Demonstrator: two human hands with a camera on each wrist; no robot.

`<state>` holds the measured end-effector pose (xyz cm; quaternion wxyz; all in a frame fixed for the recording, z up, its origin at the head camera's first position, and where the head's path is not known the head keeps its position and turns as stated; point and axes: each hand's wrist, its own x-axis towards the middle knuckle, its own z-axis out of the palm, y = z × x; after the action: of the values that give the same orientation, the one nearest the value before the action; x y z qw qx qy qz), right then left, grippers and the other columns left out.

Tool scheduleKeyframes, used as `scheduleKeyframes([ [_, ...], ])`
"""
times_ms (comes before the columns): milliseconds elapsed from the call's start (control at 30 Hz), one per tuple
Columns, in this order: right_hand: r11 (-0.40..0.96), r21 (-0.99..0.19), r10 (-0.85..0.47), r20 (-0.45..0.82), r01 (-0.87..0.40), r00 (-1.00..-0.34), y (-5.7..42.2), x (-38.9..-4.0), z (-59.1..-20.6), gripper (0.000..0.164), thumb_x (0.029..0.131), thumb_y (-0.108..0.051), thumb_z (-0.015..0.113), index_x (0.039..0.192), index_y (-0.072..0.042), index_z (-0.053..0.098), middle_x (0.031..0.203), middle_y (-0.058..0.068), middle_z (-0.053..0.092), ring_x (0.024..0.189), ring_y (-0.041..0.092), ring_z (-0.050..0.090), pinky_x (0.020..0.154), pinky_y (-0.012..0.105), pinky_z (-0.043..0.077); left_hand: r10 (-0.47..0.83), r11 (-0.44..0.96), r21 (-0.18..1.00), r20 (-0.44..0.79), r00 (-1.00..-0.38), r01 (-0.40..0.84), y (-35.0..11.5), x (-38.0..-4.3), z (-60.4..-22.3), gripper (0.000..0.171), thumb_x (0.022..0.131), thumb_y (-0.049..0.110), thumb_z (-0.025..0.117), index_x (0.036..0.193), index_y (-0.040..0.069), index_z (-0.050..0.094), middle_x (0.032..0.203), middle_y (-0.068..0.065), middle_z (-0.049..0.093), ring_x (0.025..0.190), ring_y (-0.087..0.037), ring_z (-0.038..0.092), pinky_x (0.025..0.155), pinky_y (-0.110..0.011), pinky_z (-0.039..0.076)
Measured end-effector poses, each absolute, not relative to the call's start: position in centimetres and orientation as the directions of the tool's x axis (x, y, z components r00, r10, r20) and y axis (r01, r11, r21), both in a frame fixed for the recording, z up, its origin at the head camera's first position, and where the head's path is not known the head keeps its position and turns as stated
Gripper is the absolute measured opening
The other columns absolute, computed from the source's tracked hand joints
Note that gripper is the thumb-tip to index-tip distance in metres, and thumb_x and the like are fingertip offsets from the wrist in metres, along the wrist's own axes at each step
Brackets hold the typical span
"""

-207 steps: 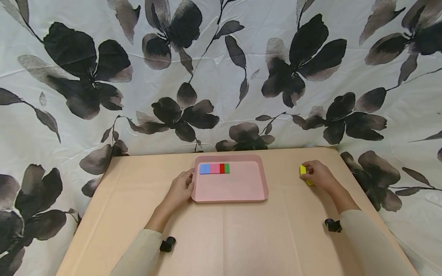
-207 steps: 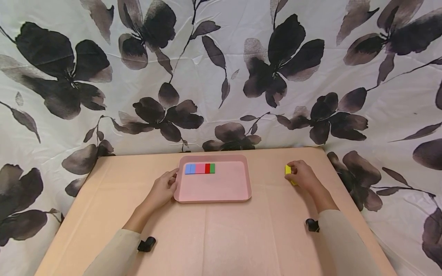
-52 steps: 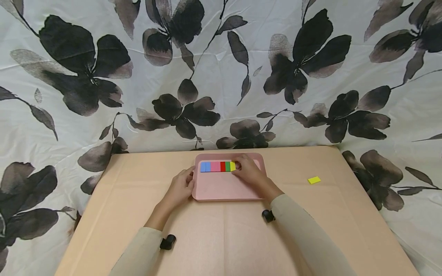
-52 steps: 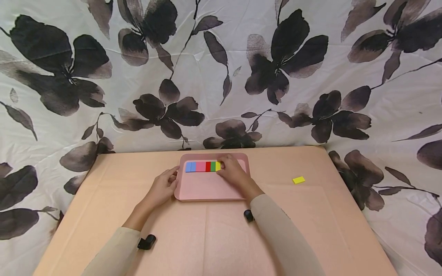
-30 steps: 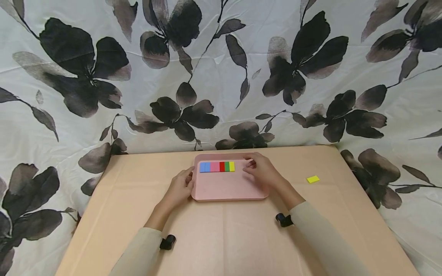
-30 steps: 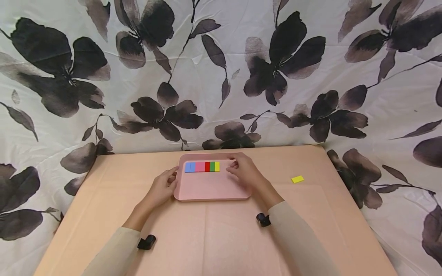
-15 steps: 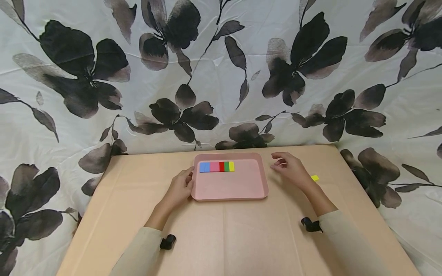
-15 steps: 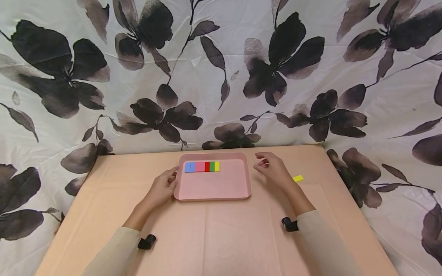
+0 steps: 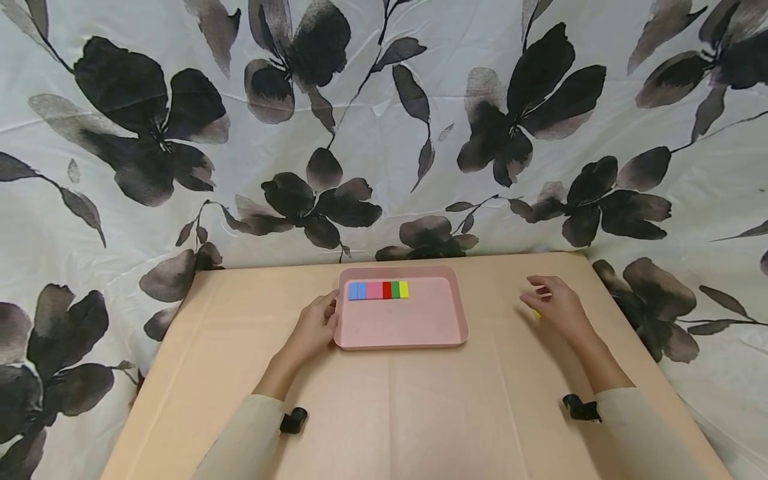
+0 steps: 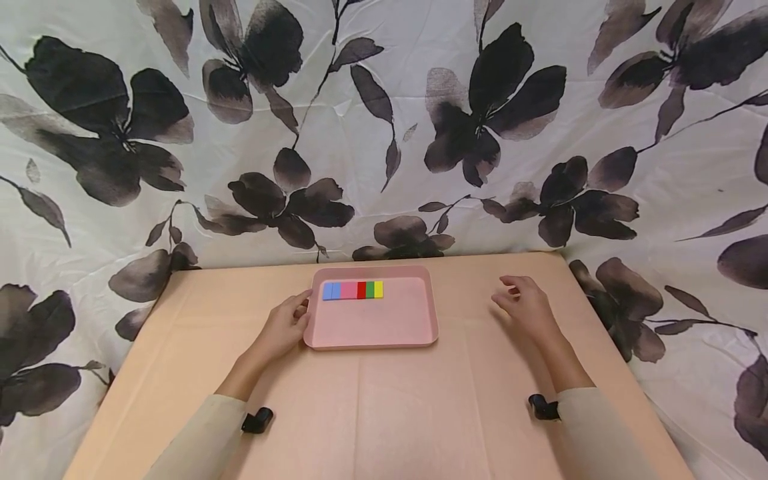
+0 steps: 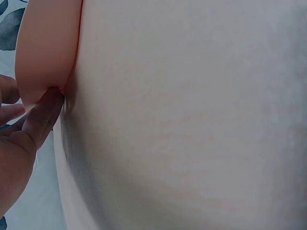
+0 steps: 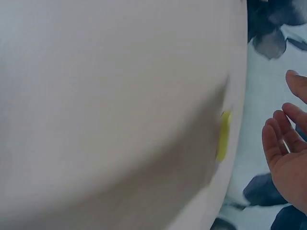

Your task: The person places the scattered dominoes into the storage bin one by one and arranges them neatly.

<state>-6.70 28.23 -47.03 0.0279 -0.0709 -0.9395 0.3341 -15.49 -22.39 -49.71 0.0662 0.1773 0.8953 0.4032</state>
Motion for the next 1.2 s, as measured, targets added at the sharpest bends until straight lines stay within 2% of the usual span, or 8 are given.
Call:
scheduleKeyframes([
  [133,0.784,-0.588,0.205,-0.054,0.197,-0.977,29.5,-5.5,-47.6,0.065,0.098,-0.034,0.072,0.144,0.007,0.051,0.138,0.032,0.051,0.121,0.051,0.056,0.097,0.064,0.050,0.372,0.609,0.748,0.022,-0.928,0.263,-22.3,-15.4,-49.7,0.055,0.098,0.002,0.061,0.151,-0.003,0.047,0.113,-0.017,0.065,0.098,-0.024,0.068,0.079,-0.032,0.056],
  [300,0.799,-0.533,0.253,-0.122,0.278,-0.960,30.4,-4.6,-48.4,0.074,0.095,-0.040,0.074,0.141,0.013,0.050,0.128,0.036,0.052,0.116,0.051,0.056,0.095,0.064,0.049,0.374,0.610,0.751,0.008,-0.928,0.252,-22.3,-15.3,-50.0,0.055,0.098,0.002,0.060,0.152,-0.002,0.046,0.115,-0.017,0.065,0.099,-0.024,0.068,0.080,-0.032,0.056],
  [500,0.782,-0.523,0.293,-0.171,0.339,-0.941,31.0,-4.2,-49.3,0.071,0.094,-0.039,0.075,0.133,0.016,0.054,0.119,0.034,0.056,0.102,0.044,0.057,0.087,0.053,0.055,0.379,0.607,0.753,0.007,-0.925,0.254,-22.4,-15.2,-50.1,0.055,0.099,0.002,0.060,0.152,-0.003,0.046,0.113,-0.016,0.065,0.095,-0.022,0.066,0.077,-0.030,0.054],
  [600,0.778,-0.521,0.309,-0.169,0.351,-0.936,31.0,-4.1,-49.6,0.069,0.094,-0.037,0.074,0.132,0.017,0.054,0.118,0.033,0.057,0.101,0.042,0.056,0.084,0.049,0.056,0.381,0.607,0.753,0.006,-0.925,0.254,-22.4,-15.4,-50.0,0.055,0.099,0.002,0.060,0.152,-0.003,0.046,0.113,-0.017,0.065,0.096,-0.023,0.066,0.077,-0.030,0.055],
  [900,0.777,-0.510,0.326,-0.174,0.368,-0.929,30.3,-4.6,-49.6,0.065,0.094,-0.031,0.073,0.129,0.019,0.052,0.117,0.035,0.048,0.101,0.043,0.050,0.085,0.049,0.053,0.378,0.618,0.748,-0.014,-0.926,0.241,-22.3,-15.6,-49.7,0.055,0.100,0.003,0.059,0.152,-0.003,0.045,0.117,-0.017,0.064,0.099,-0.024,0.067,0.079,-0.031,0.054],
  [1200,0.787,-0.506,0.318,-0.157,0.353,-0.935,30.4,-4.5,-49.7,0.061,0.095,-0.029,0.072,0.127,0.019,0.052,0.114,0.034,0.049,0.099,0.043,0.052,0.083,0.049,0.052,0.379,0.622,0.738,0.008,-0.925,0.261,-22.3,-15.5,-49.7,0.055,0.098,0.003,0.060,0.151,-0.004,0.047,0.113,-0.018,0.065,0.096,-0.024,0.066,0.080,-0.034,0.054],
])
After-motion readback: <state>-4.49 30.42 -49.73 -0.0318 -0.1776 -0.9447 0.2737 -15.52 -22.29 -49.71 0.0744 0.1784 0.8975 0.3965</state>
